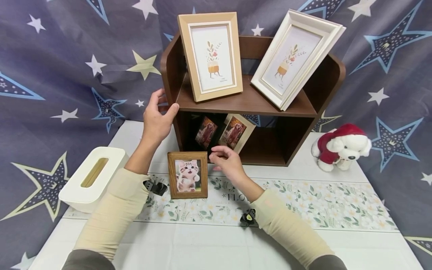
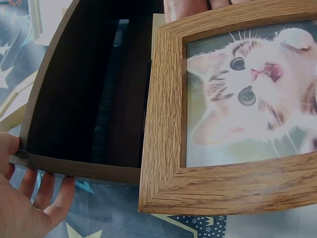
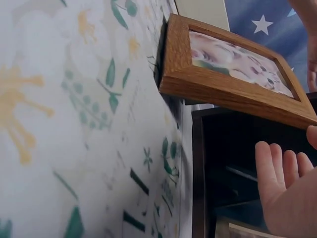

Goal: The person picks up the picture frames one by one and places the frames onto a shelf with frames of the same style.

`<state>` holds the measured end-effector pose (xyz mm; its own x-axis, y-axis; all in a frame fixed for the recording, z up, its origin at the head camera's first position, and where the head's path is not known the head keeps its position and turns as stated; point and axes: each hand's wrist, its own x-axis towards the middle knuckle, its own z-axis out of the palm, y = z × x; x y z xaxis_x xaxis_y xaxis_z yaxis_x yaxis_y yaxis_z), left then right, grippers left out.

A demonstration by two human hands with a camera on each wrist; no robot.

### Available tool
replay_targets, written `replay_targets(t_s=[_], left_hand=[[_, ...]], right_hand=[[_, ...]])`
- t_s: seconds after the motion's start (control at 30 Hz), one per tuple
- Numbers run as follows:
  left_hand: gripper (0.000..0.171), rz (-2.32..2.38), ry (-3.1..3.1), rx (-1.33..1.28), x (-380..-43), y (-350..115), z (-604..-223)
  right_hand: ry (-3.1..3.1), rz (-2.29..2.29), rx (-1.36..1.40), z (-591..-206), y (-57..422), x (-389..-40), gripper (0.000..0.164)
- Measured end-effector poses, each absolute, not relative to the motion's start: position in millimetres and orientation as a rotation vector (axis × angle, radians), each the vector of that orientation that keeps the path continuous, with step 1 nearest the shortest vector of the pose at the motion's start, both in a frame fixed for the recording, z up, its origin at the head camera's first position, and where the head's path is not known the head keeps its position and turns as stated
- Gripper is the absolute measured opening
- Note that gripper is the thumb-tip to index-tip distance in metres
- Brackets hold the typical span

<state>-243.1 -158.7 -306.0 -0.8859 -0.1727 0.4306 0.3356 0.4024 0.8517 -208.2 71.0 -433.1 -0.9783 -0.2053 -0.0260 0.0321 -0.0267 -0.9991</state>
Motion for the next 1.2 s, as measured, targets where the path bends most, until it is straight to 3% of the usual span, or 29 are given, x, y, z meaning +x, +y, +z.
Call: replay_targets(t_s=[0.27,1.2], left_hand=[[0.052,-1.495,-2.198,-0.141,-243,-159,-306],[0.051,-1.490,-2.199,-0.141,-244,-159,-306]], right_hand=[[2.085,-2.112,-0.188,-432,65,-205,0.030],[2.127,-2.014,-0.290,-432,57,-202,0.037]])
